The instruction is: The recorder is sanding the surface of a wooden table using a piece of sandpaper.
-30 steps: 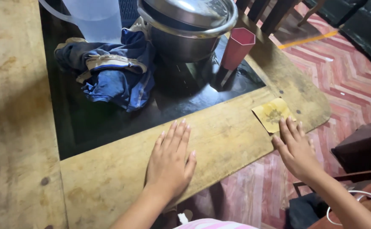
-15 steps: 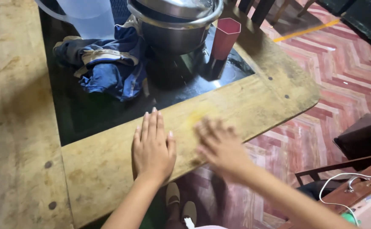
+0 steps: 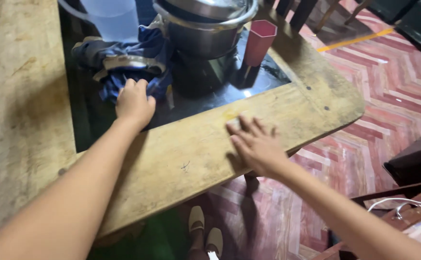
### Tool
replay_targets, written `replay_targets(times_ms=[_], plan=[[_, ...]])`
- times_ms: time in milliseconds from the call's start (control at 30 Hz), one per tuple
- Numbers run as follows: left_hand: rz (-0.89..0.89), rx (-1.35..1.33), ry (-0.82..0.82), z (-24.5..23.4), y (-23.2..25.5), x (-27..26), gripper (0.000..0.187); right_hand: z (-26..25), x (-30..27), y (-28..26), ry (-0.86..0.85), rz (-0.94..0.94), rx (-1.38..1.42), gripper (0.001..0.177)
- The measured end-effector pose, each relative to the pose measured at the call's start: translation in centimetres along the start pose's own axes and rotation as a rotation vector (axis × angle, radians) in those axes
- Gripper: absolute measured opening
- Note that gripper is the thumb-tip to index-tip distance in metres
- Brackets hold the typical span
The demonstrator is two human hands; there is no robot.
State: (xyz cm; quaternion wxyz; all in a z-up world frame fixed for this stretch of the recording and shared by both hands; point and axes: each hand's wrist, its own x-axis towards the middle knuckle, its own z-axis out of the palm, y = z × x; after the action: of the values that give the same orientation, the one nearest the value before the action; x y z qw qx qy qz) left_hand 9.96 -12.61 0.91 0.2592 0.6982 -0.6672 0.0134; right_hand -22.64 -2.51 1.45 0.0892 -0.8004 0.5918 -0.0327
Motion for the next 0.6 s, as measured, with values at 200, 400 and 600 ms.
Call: replay_targets(times_ms=[200,400,600], plan=[[0.171,-0.446,-0.049,1.5,9.8,-0.8,0.024,0.9,-0.3,-0.4,0.033,-0.131,0.062,0.052],[0.358,-0.723,-0.189,7.5,13.4,-5.0,0.026,0.8,-1.5,0.0,0.181,-0.248,0.16,0.041],[0.346,-0.527,-0.105,4.4,12.4,-6.0,0.029,-1.3,-3.2,-1.1,0.321,-0.296,0.298,0.045]])
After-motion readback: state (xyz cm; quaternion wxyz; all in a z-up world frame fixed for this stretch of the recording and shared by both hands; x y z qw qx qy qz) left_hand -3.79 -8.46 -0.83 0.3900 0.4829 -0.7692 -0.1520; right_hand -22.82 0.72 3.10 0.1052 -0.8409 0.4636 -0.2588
